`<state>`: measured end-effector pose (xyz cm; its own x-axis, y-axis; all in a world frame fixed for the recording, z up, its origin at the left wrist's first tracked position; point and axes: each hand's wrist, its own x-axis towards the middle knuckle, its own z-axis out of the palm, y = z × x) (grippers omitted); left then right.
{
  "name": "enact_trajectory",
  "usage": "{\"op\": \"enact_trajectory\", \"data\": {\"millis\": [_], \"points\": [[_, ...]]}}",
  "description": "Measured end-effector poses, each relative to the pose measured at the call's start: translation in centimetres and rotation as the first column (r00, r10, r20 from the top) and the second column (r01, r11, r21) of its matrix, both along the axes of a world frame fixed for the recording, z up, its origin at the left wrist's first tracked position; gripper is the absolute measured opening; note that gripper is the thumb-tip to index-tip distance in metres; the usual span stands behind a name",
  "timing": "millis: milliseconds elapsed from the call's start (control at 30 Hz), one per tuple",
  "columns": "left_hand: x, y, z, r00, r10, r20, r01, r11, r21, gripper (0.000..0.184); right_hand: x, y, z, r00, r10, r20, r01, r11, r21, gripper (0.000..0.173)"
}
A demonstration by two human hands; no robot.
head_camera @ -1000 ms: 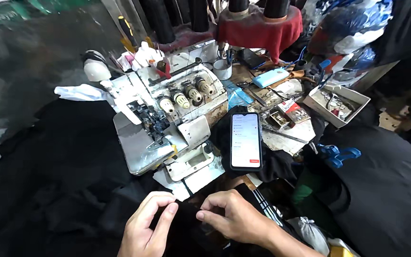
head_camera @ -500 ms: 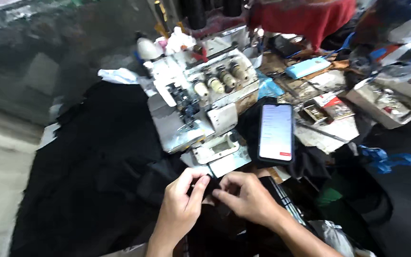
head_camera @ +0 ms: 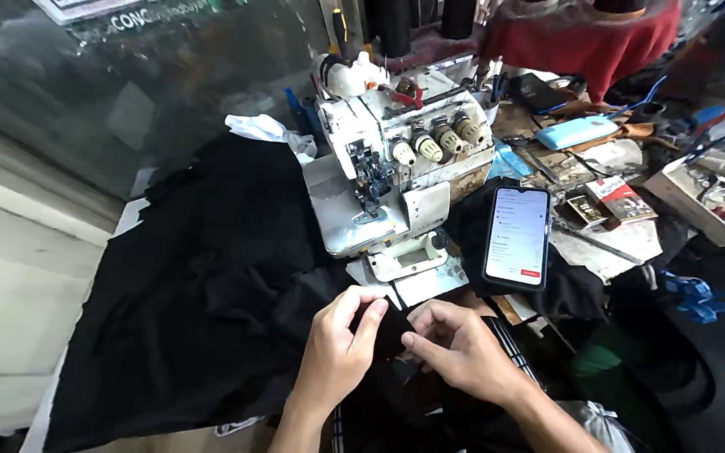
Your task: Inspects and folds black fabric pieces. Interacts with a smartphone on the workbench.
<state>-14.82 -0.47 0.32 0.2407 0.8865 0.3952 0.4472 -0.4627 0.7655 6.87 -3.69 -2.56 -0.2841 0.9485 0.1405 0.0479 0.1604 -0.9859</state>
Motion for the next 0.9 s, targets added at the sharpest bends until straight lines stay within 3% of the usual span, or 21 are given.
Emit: {"op": "enact_trajectory", "data": {"millis": [67, 200, 367, 567, 900], "points": [[0.0, -0.1, 0.1, 1.000, 0.007, -0.021, -0.007, 1.000, -0.004, 0.019, -0.9, 0.1, 0.1, 0.995, -0.030, -0.098, 0.027, 0.999, -0.033, 0.016], [0.2, -0.4, 0.1, 0.999, 0.010, -0.043, -0.009, 1.000, 0.004, 0.018, -2.9, 0.9, -0.5, 0.993, -0.093, -0.070, 0.094, 0.996, 0.009, 0.045], [0.1, -0.3, 0.2, 0.995, 0.041, -0.094, -0.037, 0.998, 0.048, 0.019, -2.7, 0.7, -0.5, 0.988, -0.156, 0.008, 0.155, 0.986, 0.058, 0.039], [0.5, 0.2, -0.5, 0.996, 0.027, -0.083, -0.026, 1.000, 0.011, 0.018, -1.3, 0.0, 0.0, 0.989, -0.146, -0.033, 0.147, 0.989, 0.011, 0.036], [0.0, 0.1, 0.3, 0.997, -0.006, -0.081, 0.007, 1.000, 0.012, 0.019, 0.6, -0.4, -0.5, 0.973, 0.040, -0.229, -0.046, 0.999, -0.020, 0.028]]}}
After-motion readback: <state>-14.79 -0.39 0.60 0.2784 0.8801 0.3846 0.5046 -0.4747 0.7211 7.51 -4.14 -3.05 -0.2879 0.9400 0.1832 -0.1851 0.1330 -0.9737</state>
